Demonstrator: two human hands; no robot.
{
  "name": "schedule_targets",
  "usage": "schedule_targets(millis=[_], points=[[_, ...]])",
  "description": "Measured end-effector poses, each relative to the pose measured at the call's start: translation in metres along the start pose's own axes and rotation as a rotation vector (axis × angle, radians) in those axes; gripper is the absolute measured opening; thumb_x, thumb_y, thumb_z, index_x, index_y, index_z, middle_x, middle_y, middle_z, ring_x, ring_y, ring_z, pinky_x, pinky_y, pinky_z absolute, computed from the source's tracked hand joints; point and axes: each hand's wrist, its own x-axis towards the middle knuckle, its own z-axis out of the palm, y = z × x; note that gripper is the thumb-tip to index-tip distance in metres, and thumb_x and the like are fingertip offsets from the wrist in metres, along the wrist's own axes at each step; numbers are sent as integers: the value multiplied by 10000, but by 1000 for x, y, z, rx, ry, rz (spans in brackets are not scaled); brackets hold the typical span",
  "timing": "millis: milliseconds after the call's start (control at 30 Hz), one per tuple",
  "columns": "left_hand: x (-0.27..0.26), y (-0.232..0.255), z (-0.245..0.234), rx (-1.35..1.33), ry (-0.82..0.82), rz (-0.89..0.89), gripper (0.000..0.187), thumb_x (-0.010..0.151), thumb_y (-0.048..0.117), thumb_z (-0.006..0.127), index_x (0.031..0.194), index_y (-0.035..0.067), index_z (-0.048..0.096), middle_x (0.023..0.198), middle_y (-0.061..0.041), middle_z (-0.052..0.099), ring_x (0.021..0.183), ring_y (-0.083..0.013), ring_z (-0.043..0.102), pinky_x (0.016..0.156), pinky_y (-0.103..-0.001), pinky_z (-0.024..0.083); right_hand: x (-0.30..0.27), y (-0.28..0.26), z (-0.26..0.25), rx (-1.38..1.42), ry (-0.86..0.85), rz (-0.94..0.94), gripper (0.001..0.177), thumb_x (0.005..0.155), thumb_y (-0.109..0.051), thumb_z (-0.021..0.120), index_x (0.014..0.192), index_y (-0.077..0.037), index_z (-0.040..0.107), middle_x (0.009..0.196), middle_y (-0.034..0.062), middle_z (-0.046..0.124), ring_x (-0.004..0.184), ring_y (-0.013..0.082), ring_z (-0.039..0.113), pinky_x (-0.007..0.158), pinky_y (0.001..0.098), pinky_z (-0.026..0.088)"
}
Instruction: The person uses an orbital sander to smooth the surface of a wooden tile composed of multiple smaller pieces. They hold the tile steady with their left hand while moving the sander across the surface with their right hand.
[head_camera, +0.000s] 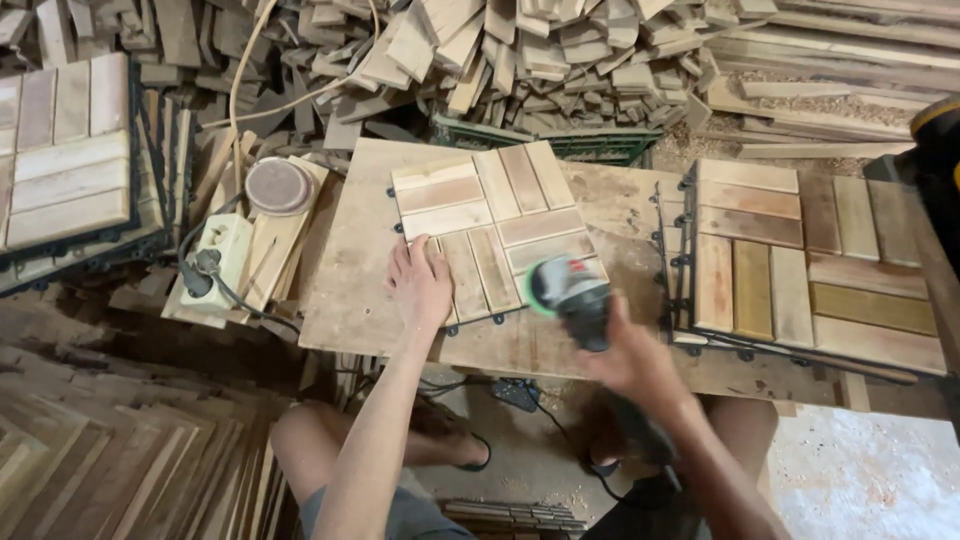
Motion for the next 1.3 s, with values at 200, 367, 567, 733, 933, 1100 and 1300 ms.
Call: schedule_targets(millis=[200, 367, 567, 733, 933, 1100, 1300], points=[[1, -3, 6, 7, 35, 19, 417, 994, 392, 510, 1401, 316, 462, 1547, -111, 404, 1482, -311, 330, 1104, -578, 327, 12, 39, -29, 177, -6, 251, 1086, 695, -565, 694, 1558, -144, 188, 1194, 326, 681, 1135, 494, 670, 958, 604, 528], [1, -3, 7, 18, 51, 16, 413, 992, 401, 510, 1393, 310, 476, 1534, -111, 418, 1480, -309, 334, 1096, -581, 331, 24, 46, -18, 259, 44, 243, 1075, 745, -490, 702, 1576, -64, 169, 1198, 374, 647, 1115, 532, 658, 933, 641, 513], [4, -7, 10, 33, 54, 31, 441, 962, 378, 537, 1394, 305, 482, 1539, -125, 415, 1474, -328, 353, 1071, -584, 373, 3, -17, -13, 152, -92, 163, 1050, 754, -575, 669, 1563, -154, 148, 1240, 290, 672, 1197, 435, 652, 1025, 567, 508], [4, -7, 4, 15, 32, 31, 437, 969, 403, 528, 1394, 313, 479, 1549, -121, 407, 1480, -328, 345, 1079, -580, 359, -1, -29, -5, 108, -95, 96, 1056, 732, -541, 627, 1593, -180, 135, 1206, 258, 692, 1147, 426, 683, 995, 545, 524], [4, -10, 10, -29, 55, 26, 437, 957, 362, 544, 1388, 302, 510, 1541, -128, 427, 1471, -344, 368, 1059, -583, 369, 20, 8, -2, 97, -32, 132, 951, 793, -436, 686, 1544, -71, 231, 1210, 353, 677, 1145, 494, 673, 1015, 589, 520], [4, -9, 9, -63, 67, 18, 429, 955, 360, 570, 1377, 294, 534, 1553, -112, 439, 1476, -336, 369, 1062, -575, 370, -6, -18, -39, 357, 27, 196, 1081, 797, -372, 750, 1584, 53, 144, 1239, 492, 553, 1179, 645, 554, 940, 738, 426], [14, -31, 8, -190, 222, 193, 358, 947, 189, 547, 1284, 250, 650, 1397, -82, 632, 1324, -321, 556, 1033, -510, 482, 8, -45, -8, 195, -56, 64, 881, 772, -496, 723, 1424, -83, 298, 1184, 343, 670, 1114, 520, 668, 957, 636, 515]])
